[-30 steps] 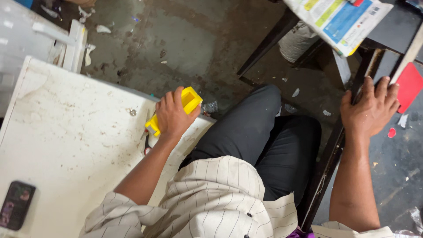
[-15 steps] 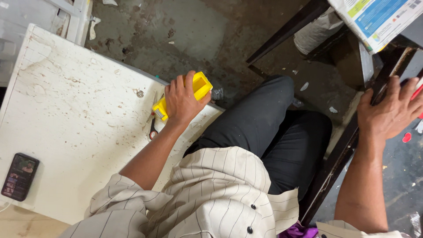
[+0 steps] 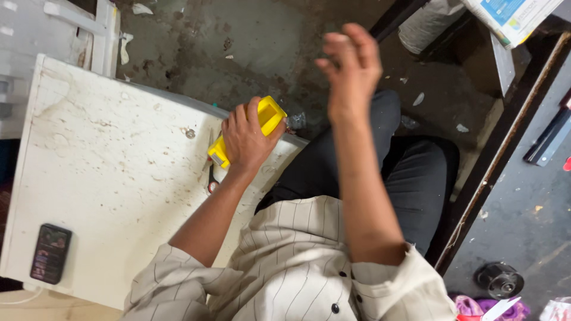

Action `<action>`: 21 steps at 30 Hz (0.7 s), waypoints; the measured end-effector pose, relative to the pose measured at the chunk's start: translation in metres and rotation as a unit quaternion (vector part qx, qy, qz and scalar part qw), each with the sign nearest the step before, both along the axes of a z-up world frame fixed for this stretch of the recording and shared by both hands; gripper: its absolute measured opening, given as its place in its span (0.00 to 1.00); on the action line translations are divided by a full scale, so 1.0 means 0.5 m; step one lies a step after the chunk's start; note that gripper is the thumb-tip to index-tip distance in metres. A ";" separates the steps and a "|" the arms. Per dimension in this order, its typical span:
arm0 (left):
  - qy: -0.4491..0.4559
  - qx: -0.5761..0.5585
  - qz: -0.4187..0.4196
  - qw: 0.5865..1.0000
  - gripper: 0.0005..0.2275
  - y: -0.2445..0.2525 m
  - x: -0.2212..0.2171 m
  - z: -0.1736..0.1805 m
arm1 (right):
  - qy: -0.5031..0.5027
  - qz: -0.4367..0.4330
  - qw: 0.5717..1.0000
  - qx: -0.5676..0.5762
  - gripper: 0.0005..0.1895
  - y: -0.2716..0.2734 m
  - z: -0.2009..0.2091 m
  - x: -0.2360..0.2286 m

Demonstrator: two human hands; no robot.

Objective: The person uses red scissors to cut out a lion sticker from a sheet. They then place the cut sticker on a metal tray and handle a yellow tape dispenser.

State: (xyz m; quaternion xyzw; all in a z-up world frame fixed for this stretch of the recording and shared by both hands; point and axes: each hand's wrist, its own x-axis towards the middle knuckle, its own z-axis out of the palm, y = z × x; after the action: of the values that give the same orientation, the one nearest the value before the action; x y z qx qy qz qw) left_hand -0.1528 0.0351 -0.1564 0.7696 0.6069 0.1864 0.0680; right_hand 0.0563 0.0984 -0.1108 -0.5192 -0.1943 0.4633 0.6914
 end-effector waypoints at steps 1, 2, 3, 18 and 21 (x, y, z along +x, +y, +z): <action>-0.004 0.001 -0.001 1.000 0.30 -0.001 0.002 0.001 | 0.084 -0.007 0.996 -0.017 0.14 0.015 -0.010 -0.038; -0.007 0.003 0.000 1.000 0.30 0.000 0.003 0.003 | 0.168 -0.013 0.985 -0.032 0.13 0.023 -0.024 -0.071; -0.010 0.004 0.000 1.000 0.30 0.002 0.002 0.004 | 0.181 -0.017 0.981 -0.072 0.11 0.025 -0.046 -0.099; 0.015 0.018 -0.008 1.000 0.29 0.004 0.000 -0.002 | 0.134 0.171 0.935 -0.279 0.05 -0.028 -0.208 -0.147; 0.016 0.021 -0.005 1.000 0.29 0.003 0.000 -0.004 | 0.118 0.172 0.941 -0.267 0.07 -0.027 -0.220 -0.140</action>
State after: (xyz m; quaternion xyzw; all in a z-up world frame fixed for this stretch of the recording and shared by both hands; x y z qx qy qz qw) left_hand -0.1527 0.0364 -0.1584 0.7770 0.5999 0.1861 0.0426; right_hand -0.0137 0.0847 -0.2207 -0.5847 -0.0666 0.6682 0.4553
